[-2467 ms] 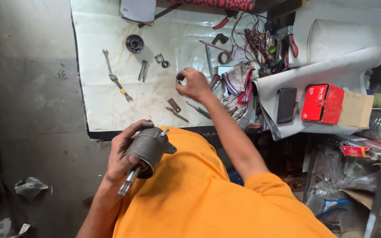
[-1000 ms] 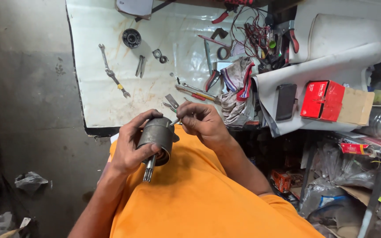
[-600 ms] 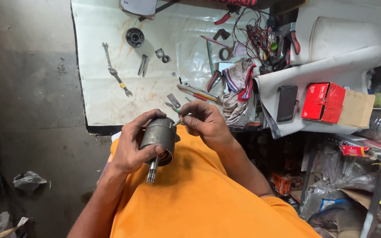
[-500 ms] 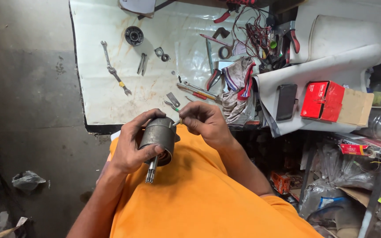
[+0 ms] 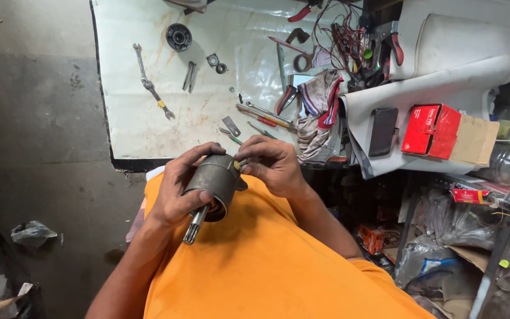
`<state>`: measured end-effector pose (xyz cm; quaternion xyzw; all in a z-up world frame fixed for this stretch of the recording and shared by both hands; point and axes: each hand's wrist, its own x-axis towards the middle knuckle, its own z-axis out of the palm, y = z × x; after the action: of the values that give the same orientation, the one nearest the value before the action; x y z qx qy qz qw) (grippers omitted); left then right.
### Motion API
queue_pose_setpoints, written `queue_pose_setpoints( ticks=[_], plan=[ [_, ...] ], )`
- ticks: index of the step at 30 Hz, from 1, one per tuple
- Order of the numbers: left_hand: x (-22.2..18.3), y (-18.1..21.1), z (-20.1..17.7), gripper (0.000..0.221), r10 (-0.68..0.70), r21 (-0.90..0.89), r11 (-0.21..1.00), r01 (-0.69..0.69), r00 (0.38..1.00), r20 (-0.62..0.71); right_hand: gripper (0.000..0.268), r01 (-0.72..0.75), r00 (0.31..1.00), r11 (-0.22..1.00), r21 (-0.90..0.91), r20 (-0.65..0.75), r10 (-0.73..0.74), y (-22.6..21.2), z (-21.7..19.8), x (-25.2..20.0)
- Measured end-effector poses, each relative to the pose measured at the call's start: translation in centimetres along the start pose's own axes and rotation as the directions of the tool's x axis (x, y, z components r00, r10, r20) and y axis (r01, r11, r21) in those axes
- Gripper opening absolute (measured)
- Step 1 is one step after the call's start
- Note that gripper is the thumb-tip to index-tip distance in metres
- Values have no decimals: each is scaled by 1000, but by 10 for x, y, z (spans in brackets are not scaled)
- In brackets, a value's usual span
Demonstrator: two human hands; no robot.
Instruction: Repairing or reassembling a motorcycle starter motor component.
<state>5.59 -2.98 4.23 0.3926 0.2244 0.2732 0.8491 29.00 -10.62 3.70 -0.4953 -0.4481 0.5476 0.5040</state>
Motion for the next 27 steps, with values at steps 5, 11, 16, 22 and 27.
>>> queue_pose_setpoints(
  ticks=[5, 11, 16, 22, 27],
  plan=[
    [-1, -1, -4, 98, 22, 112, 994, -20, 1000, -20, 23, 40, 998, 998, -52, 49, -37, -6, 0, 3],
    [0, -3, -4, 98, 41, 99, 994, -39, 999, -21, 33, -11, 997, 999, 47, 81, 8, -2, -2, 1],
    [1, -1, -5, 100, 21, 74, 997, -20, 1000, -7, 36, -7, 995, 992, 127, 96, -6, -6, -3, 5],
    [-5, -5, -13, 106, 15, 36, 999, -13, 999, -44, 30, -73, 993, 996, -56, -102, 67, 38, -36, 44],
    [-14, -12, -30, 111, 11, 6, 1000, -10, 993, -116, 19, -207, 924, 828, -521, -383, -10, 196, -100, 103]
  ],
)
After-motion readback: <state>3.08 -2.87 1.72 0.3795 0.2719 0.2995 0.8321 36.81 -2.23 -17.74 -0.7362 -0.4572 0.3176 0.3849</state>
